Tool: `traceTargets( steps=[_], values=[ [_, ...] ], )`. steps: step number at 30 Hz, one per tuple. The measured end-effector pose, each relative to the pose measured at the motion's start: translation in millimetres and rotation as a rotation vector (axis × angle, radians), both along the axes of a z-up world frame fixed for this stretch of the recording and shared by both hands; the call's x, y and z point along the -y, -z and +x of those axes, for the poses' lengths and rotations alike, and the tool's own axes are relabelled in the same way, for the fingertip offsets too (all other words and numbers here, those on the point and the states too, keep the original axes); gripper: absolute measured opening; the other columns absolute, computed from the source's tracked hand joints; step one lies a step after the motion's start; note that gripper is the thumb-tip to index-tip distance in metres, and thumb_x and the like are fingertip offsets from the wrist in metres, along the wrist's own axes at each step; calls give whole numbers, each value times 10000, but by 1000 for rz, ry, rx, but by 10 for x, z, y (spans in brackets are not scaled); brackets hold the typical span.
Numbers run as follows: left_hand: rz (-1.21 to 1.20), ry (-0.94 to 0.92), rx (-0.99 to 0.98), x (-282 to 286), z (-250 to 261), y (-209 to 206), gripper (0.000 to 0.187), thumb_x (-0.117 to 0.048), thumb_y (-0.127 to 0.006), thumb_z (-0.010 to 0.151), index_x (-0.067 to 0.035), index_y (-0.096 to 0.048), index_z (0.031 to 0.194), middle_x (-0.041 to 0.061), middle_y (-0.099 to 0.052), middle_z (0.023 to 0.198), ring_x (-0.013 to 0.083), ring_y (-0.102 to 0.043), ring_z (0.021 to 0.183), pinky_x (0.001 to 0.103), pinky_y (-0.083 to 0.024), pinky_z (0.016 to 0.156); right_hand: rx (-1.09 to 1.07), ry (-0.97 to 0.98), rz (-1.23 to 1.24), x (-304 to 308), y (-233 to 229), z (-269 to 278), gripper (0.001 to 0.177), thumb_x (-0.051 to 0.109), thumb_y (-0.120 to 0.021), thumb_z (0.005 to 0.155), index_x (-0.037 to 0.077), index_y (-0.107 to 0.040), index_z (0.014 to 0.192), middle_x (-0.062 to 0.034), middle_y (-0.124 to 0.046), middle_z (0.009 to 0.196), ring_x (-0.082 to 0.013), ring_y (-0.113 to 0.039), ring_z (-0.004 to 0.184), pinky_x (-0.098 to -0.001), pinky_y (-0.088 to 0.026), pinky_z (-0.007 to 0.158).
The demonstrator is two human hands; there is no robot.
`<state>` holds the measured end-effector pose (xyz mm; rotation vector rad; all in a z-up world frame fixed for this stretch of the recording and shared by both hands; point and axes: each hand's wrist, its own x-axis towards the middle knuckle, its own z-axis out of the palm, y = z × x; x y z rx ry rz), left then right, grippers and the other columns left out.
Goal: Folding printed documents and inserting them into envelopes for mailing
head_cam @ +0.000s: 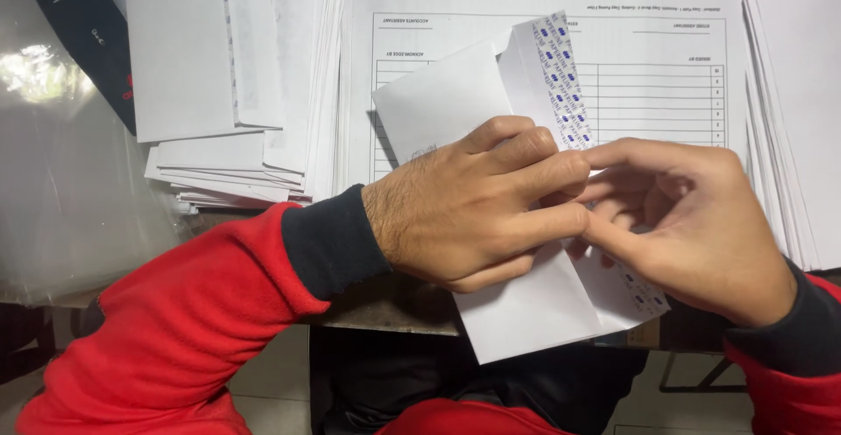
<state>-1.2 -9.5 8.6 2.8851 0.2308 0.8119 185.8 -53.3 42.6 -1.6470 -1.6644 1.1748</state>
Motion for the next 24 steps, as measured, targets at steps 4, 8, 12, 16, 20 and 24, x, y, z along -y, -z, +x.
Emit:
traceTargets(
  steps=[4,8,12,16,20,24],
  values=[
    [43,-30,14,-13,-39,-128,184,-228,-499,787,-93,-476,911,90,-451,996,252,-473,849,357,-315,841,-28,57,359,-15,-21,175,233,-63,-708,798,-86,-566,981,-115,-519,720,-126,-472,631,-199,-397,563],
    [52,-32,33,-31,-74,-206,223,-248,-515,775,-89,-485,928,93,-461,1015,254,-472,863,361,-313,859,-148,-7,104,-137,21,224,332,3,-642,745,6,-484,1037,-99,-509,982,-144,-524,768,-239,-471,698],
    [67,-87,28,8,-76,-212,281,-271,-578,754,-109,-489,966,65,-459,1043,252,-450,916,354,-315,866,-354,-176,-28,-102,59,280,231,78,-589,771,35,-508,983,-31,-550,917,-129,-543,869,-246,-436,806],
    [67,-118,92,-24,-6,-168,125,-193,-471,857,-96,-510,926,69,-469,1051,239,-453,946,351,-324,905,-377,-219,-25,-110,2,211,251,124,-553,786,48,-478,1012,-12,-475,952,-129,-464,950,-267,-383,884],
    [-22,-176,165,-32,51,-99,120,-136,-427,927,-77,-528,953,116,-482,1123,262,-463,1001,408,-329,986,-394,-77,-267,-108,-53,140,693,98,-531,699,37,-321,1357,-49,-420,1355,-128,-392,1229,-266,-284,997],
    [35,-351,142,-33,47,-97,227,-223,-469,966,-146,-527,1171,96,-481,1262,222,-545,1072,410,-323,1031,-554,-22,-370,-103,126,215,575,1,-598,737,123,-398,1263,-77,-592,810,-148,-575,679,-266,-482,597]
  ],
)
